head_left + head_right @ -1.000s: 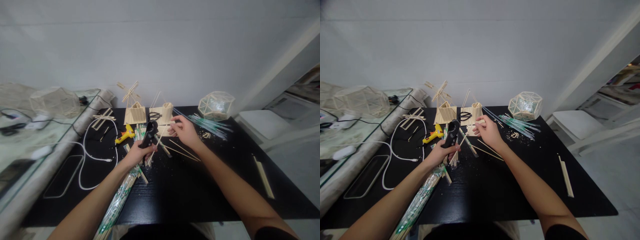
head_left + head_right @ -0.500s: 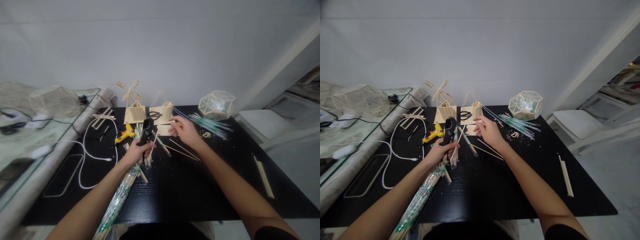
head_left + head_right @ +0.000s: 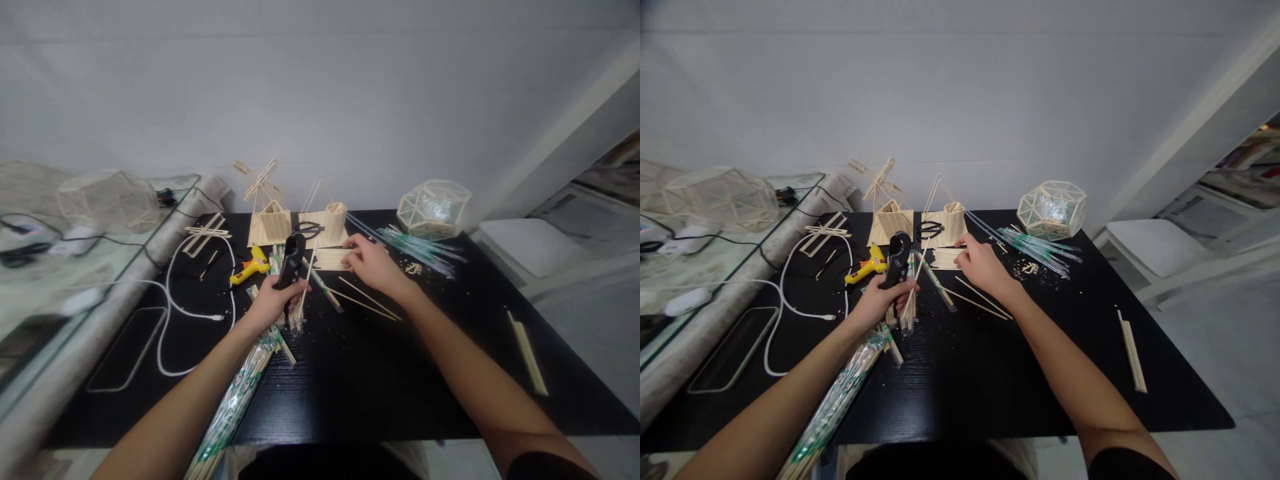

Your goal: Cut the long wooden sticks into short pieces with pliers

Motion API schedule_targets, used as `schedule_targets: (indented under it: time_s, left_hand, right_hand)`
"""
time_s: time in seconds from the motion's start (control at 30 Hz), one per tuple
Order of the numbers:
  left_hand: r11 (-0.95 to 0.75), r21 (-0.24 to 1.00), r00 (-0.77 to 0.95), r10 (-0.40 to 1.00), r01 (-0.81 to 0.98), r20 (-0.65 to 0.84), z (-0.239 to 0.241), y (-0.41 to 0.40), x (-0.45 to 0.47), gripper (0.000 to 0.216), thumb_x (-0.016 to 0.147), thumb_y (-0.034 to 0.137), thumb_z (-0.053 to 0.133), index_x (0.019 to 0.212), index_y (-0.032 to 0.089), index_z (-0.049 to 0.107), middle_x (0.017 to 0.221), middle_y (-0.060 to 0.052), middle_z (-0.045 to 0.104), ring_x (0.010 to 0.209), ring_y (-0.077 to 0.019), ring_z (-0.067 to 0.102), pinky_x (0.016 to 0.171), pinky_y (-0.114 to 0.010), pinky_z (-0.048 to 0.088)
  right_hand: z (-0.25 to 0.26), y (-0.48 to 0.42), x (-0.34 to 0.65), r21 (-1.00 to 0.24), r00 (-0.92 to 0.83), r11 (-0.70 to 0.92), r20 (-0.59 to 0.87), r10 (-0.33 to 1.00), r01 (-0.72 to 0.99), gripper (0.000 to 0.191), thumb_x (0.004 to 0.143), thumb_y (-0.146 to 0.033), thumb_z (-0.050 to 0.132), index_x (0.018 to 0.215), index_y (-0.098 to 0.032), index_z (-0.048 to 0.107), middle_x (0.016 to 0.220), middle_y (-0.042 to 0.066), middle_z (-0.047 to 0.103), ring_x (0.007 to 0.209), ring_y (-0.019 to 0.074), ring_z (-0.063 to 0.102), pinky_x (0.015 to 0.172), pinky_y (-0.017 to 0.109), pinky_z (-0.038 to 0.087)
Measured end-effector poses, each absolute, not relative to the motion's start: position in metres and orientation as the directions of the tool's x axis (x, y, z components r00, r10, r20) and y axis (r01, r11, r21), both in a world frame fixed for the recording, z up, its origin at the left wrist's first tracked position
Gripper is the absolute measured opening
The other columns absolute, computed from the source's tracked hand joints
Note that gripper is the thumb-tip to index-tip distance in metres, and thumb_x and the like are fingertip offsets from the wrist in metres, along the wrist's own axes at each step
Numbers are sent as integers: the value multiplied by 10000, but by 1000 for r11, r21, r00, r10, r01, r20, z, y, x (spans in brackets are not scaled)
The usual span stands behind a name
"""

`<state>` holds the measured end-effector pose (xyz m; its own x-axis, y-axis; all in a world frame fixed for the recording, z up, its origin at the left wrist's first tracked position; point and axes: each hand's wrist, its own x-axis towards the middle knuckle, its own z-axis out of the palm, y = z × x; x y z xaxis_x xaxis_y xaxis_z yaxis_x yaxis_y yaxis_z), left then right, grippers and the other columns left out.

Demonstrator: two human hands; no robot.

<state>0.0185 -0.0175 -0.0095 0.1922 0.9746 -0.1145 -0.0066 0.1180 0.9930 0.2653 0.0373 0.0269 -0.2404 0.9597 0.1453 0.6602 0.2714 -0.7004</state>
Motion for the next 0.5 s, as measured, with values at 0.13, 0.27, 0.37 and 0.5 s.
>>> schedule_targets:
  time_s: [0.13,0.27,0.37,0.5]
  left_hand:
    - [110,994,186,977,7,-109,-9,-17,19,360,791,489,770,770,131,736,506,38,464,444,-88,442,449,-228,368]
    - [106,994,185,977,17,-107,-9,-17,19,355,787,490,771,763,137,741,493,37,462,443,-91,439,455,-235,376]
    - [116,993,184,976,17,-117,-9,-17,19,357,787,491,771,765,136,740,498,37,463,445,-88,434,451,-234,371]
    - [110,994,188,976,19,-112,-9,-17,19,352,789,484,772,763,134,736,496,37,468,442,-86,433,453,-232,375]
  right_hand:
    - [26,37,267,-740,-270,275,131,954,613,215,930,-93,493,1101,-198,568,829,50,778,765,198,749,788,325,558]
    - [27,39,269,-787,-259,275,152,954,553,199,919,-120,525,1097,-202,560,837,56,777,762,205,741,765,334,563]
    - [31,38,269,-761,-231,252,138,963,597,196,877,-126,561,1058,-197,579,802,52,771,743,218,730,753,341,549]
    - [36,36,268,-687,-228,254,131,965,681,229,856,-93,533,1053,-191,597,766,41,764,753,219,721,756,324,512]
